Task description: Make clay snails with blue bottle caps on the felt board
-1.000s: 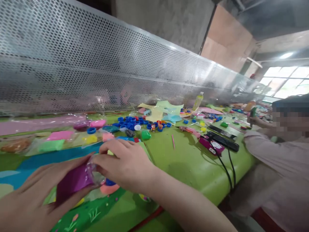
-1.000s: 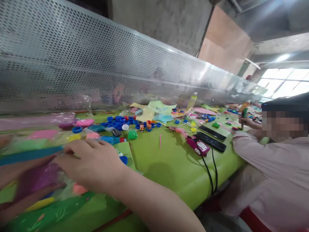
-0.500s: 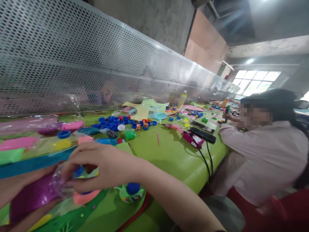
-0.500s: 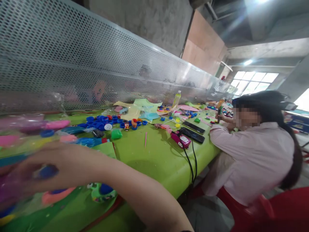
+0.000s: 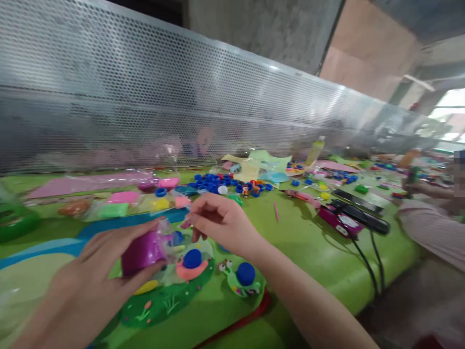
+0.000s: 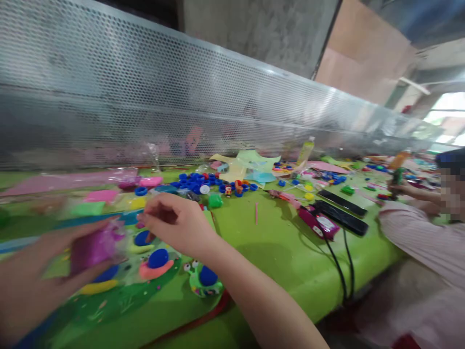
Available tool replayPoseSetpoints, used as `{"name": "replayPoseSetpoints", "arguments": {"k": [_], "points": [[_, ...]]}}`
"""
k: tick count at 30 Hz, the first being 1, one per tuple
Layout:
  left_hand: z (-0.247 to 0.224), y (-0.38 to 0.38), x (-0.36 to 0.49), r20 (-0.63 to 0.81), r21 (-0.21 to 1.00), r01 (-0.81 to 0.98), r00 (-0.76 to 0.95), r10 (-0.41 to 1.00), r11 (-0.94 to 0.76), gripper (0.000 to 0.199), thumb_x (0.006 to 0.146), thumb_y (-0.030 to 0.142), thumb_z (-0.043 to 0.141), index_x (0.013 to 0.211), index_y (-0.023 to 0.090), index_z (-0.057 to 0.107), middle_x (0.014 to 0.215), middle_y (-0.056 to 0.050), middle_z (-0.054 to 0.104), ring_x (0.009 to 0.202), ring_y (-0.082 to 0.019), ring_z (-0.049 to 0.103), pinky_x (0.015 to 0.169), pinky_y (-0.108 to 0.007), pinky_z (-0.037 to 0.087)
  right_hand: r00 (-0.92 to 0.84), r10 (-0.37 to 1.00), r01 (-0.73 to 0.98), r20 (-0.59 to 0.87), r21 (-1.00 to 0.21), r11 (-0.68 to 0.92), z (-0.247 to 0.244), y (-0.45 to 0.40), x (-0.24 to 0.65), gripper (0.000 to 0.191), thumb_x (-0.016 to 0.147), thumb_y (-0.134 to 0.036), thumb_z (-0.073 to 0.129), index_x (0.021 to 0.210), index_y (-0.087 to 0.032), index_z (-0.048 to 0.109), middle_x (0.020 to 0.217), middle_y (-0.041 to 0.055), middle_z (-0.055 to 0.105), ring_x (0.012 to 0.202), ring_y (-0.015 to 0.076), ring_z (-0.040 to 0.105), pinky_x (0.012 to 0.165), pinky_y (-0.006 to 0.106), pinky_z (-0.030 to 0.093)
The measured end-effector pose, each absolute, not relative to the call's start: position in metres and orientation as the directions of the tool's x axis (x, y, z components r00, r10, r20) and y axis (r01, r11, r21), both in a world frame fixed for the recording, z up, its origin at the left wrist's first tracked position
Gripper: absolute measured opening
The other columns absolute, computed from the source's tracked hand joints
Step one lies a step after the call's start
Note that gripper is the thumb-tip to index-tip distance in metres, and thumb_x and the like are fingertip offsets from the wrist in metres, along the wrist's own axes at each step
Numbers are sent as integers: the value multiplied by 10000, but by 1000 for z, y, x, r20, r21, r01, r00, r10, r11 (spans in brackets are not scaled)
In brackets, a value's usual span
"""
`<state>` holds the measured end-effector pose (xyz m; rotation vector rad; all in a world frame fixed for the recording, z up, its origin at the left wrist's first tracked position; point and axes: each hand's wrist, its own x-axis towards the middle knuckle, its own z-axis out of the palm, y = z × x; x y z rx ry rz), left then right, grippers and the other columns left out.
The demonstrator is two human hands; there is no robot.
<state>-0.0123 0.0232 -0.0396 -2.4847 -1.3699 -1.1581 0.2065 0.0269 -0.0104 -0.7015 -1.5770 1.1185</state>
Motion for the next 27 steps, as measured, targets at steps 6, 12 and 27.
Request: {"name": "replayPoseSetpoints", "arguments": {"k": [6,12,27], "points": [[-31,18,-3,602,88,800,432,671,-594,461,768,501,528,1167,285,448,974,-18,626,902,-238,592,737,-330,486,-323,883,-94,341,-940,329,-6,21,205,79,771,-224,569,728,-161,550,611,-38,567,518,58,559,529,180,453],[-29,13,-1,607,107,795,424,672,-597,449,783,508,506,1172,299,423,1024,-31,619,866,-234,593,725,-346,486,-280,923,-104,264,-964,244,-5,24,208,142,709,-251,659,656,-149,576,541,-42,564,466,47,529,500,174,434],[-33,18,3,691,51,821,382,613,-569,449,821,581,333,1125,279,465,963,-32,642,798,-200,607,621,-303,506,-311,887,-11,342,-934,356,-6,19,207,152,639,-165,719,757,-168,622,700,-26,591,552,52,452,515,182,388]]}}
